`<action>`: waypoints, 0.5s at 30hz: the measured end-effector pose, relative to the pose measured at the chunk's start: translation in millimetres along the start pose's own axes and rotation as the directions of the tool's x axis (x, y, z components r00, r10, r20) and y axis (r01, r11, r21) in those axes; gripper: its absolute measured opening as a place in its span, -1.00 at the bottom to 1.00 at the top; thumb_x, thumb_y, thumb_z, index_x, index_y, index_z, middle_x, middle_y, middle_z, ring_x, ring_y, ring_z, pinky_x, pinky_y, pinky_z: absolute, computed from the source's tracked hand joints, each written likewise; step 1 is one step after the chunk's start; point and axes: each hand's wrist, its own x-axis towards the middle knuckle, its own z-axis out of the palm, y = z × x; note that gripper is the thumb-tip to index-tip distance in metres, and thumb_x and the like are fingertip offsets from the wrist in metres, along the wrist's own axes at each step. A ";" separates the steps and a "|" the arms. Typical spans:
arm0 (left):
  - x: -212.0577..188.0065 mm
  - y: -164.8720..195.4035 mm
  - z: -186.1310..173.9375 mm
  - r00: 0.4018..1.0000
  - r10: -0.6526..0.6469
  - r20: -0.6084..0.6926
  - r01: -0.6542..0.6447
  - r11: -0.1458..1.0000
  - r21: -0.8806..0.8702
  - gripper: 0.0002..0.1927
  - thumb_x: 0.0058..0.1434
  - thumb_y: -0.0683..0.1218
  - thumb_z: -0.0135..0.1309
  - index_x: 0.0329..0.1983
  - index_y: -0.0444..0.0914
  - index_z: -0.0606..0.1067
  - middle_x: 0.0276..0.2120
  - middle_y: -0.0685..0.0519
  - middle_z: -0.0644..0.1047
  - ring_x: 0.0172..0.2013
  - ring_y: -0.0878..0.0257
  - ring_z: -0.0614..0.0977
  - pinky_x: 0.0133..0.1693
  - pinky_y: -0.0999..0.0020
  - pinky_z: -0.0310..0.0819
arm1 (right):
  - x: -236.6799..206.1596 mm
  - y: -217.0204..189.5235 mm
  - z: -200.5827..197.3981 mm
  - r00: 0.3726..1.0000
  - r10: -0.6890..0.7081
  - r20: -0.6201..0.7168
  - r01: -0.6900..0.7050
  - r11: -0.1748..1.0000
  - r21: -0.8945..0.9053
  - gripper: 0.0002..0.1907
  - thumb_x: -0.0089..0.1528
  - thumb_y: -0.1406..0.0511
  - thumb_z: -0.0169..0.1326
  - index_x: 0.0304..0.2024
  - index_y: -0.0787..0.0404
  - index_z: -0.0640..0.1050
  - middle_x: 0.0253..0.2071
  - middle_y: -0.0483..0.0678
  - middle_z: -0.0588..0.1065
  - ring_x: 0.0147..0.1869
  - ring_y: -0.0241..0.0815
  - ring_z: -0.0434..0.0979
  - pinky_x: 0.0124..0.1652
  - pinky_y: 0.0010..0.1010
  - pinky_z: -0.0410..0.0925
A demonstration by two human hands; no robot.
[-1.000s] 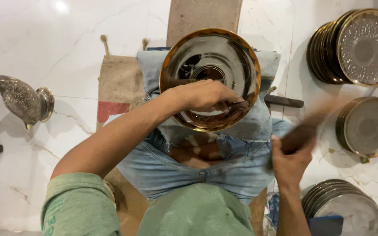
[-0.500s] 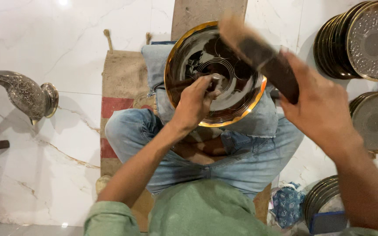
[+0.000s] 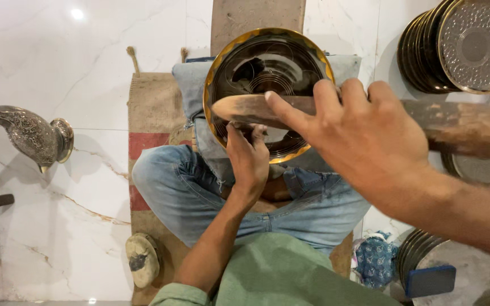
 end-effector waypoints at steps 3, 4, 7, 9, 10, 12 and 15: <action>0.4 -0.2 3.7 0.999 -0.028 -0.016 0.028 0.999 0.029 -0.74 0.35 -0.25 0.10 -0.01 -0.41 0.30 -0.24 -0.20 0.57 -0.25 -0.01 0.65 -0.15 0.13 0.51 | -5.0 3.3 10.5 0.980 0.035 -0.196 -0.022 0.997 0.071 -0.20 0.25 0.30 0.10 0.52 -0.36 0.26 -0.31 -0.12 0.46 -0.32 -0.23 0.55 -0.35 -0.45 0.41; 0.9 -0.3 4.8 0.999 -0.038 -0.017 0.039 0.999 0.037 -0.74 0.34 -0.25 0.11 -0.03 -0.41 0.29 -0.26 -0.20 0.57 -0.25 0.00 0.65 -0.15 0.13 0.51 | -5.6 5.2 15.6 0.961 0.065 -0.268 -0.033 0.992 0.122 -0.24 0.26 0.31 0.11 0.49 -0.32 0.29 -0.29 -0.08 0.48 -0.32 -0.20 0.56 -0.36 -0.44 0.41; 2.8 -0.3 6.2 0.995 -0.103 0.011 0.103 0.993 -0.055 -0.77 0.39 -0.22 0.08 -0.06 -0.37 0.27 -0.31 -0.12 0.60 -0.25 0.08 0.69 -0.15 0.20 0.55 | -3.8 9.2 29.4 0.941 0.139 -0.308 -0.024 0.936 0.350 -0.26 0.31 0.34 0.12 0.51 -0.25 0.28 -0.22 -0.02 0.50 -0.27 -0.11 0.59 -0.36 -0.34 0.43; 3.3 -0.3 5.8 0.996 -0.087 0.008 0.088 0.994 -0.060 -0.77 0.40 -0.21 0.07 -0.05 -0.36 0.25 -0.30 -0.11 0.61 -0.25 0.10 0.69 -0.14 0.22 0.54 | 0.7 10.1 34.5 0.941 0.192 -0.278 -0.005 0.831 0.557 -0.24 0.29 0.34 0.12 0.51 -0.15 0.23 -0.18 0.02 0.49 -0.24 -0.03 0.59 -0.35 -0.26 0.43; 3.2 -0.4 5.3 0.996 -0.083 0.011 0.084 0.995 -0.061 -0.76 0.40 -0.21 0.06 -0.04 -0.35 0.25 -0.30 -0.10 0.62 -0.25 0.12 0.69 -0.14 0.23 0.53 | 3.5 9.7 35.2 0.940 0.223 -0.258 0.008 0.742 0.671 -0.22 0.25 0.32 0.13 0.50 -0.06 0.18 -0.16 0.05 0.48 -0.24 0.01 0.58 -0.36 -0.23 0.43; 2.1 -0.9 5.0 0.998 -0.067 0.010 0.067 0.996 -0.056 -0.75 0.41 -0.21 0.07 -0.02 -0.36 0.25 -0.29 -0.11 0.61 -0.23 0.09 0.70 -0.13 0.22 0.55 | 7.8 9.6 33.5 0.960 0.155 -0.234 0.016 0.804 0.595 -0.18 0.22 0.31 0.12 0.51 -0.08 0.16 -0.19 0.05 0.47 -0.25 0.02 0.59 -0.34 -0.22 0.46; 1.0 -2.8 4.6 0.993 0.122 -0.010 -0.122 0.992 -0.031 -0.64 0.39 -0.23 0.06 0.13 -0.45 0.23 -0.19 -0.19 0.58 -0.18 0.00 0.67 -0.12 0.16 0.54 | 10.5 9.7 27.1 0.989 -0.006 -0.146 0.042 0.970 0.241 -0.15 0.23 0.34 0.08 0.55 -0.28 0.20 -0.27 -0.02 0.47 -0.29 -0.04 0.62 -0.31 -0.26 0.51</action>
